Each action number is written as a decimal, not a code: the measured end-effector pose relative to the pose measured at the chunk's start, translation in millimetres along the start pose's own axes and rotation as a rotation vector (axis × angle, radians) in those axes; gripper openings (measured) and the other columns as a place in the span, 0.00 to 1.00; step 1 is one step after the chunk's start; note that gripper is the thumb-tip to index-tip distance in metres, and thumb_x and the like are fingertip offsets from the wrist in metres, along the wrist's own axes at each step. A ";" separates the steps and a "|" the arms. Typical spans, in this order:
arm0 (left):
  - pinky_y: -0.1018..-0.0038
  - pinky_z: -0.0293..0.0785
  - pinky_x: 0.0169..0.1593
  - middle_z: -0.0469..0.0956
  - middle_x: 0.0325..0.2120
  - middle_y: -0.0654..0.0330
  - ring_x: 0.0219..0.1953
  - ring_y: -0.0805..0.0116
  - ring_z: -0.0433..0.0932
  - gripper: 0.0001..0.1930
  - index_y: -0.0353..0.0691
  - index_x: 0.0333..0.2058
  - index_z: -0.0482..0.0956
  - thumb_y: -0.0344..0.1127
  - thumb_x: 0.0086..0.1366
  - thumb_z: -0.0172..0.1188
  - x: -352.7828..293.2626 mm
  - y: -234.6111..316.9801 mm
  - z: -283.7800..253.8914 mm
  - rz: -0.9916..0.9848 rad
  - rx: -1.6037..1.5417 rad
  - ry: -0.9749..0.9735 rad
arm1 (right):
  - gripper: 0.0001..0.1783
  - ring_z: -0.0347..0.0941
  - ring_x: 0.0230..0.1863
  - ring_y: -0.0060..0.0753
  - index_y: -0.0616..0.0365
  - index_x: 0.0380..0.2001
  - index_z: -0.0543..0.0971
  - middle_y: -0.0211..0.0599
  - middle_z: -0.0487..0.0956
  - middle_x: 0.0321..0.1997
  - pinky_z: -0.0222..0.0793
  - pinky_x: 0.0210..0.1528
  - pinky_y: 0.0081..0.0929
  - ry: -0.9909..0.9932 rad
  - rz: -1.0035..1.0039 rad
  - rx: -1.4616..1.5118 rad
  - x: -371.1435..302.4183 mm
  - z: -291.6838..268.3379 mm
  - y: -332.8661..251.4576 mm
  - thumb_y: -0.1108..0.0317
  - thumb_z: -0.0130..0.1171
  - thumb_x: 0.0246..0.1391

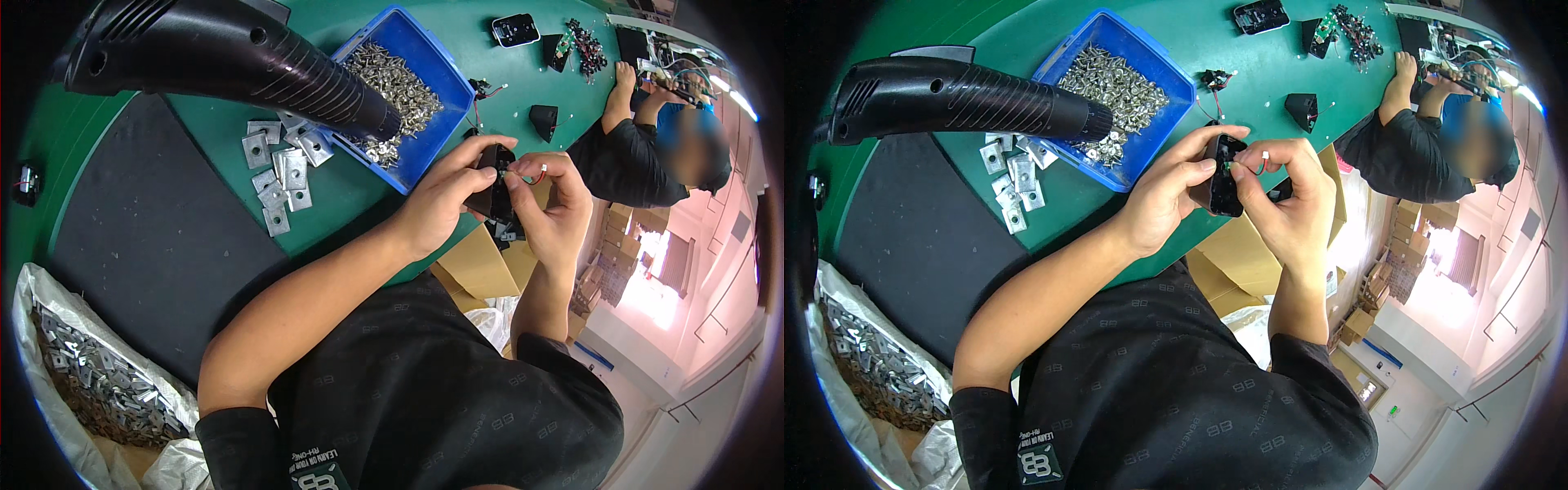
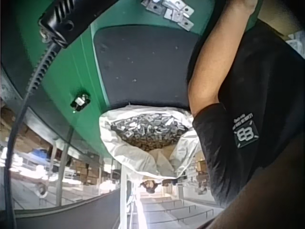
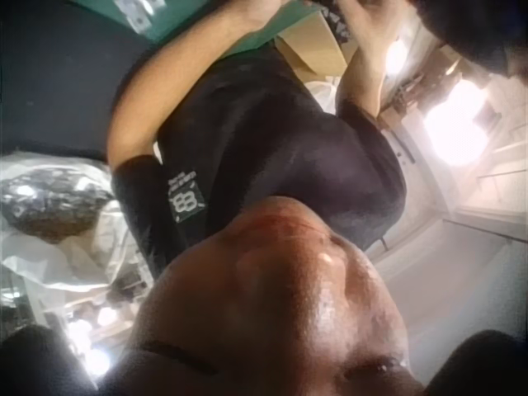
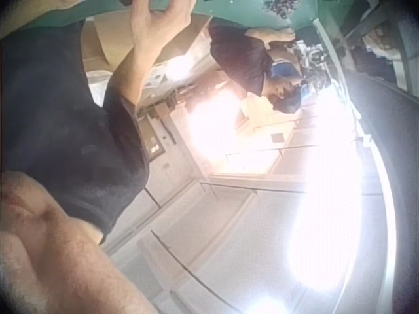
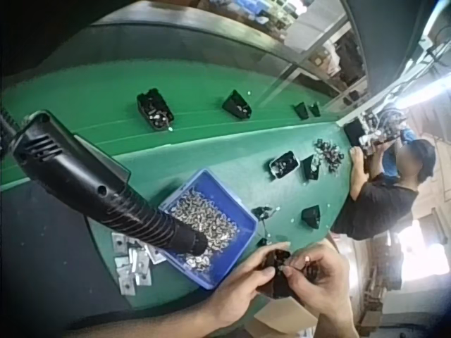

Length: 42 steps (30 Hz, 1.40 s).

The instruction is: Assemble small electronic components by inserting parts and securing them with a power screwdriver.

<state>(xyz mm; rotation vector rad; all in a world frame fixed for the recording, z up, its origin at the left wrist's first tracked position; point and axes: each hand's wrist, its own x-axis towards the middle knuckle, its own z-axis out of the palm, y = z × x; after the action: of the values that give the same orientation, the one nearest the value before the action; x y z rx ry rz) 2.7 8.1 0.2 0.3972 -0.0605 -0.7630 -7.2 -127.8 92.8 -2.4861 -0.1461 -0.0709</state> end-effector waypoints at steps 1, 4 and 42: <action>0.75 0.73 0.46 0.70 0.43 0.62 0.44 0.76 0.72 0.23 0.37 0.59 0.63 0.37 0.66 0.43 -0.2 0.9 0.8 0.005 0.006 0.009 | 0.10 0.72 0.33 0.23 0.60 0.29 0.75 0.33 0.79 0.31 0.67 0.40 0.20 0.025 0.027 0.031 -0.5 0.7 -0.6 0.83 0.62 0.42; 0.75 0.73 0.46 0.70 0.43 0.62 0.44 0.76 0.72 0.23 0.37 0.59 0.63 0.36 0.66 0.43 -0.2 1.6 0.7 0.013 0.017 0.012 | 0.10 0.72 0.32 0.24 0.60 0.28 0.75 0.32 0.79 0.30 0.67 0.39 0.21 0.070 0.072 0.095 -0.5 2.7 -0.8 0.83 0.63 0.41; 0.83 0.65 0.32 0.73 0.37 0.67 0.32 0.82 0.70 0.29 0.38 0.61 0.60 0.47 0.67 0.54 -3.1 -8.0 3.9 -0.078 0.246 -0.017 | 0.16 0.75 0.34 0.34 0.59 0.33 0.79 0.37 0.78 0.35 0.71 0.37 0.26 -0.279 -0.073 -0.017 1.9 -12.7 8.8 0.81 0.59 0.35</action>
<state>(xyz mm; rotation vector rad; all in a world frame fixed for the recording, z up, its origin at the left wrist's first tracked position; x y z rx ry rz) -5.7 3.7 1.0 0.6302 -0.1568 -0.8391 -4.4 -142.4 97.8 -2.4966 -0.3539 0.2458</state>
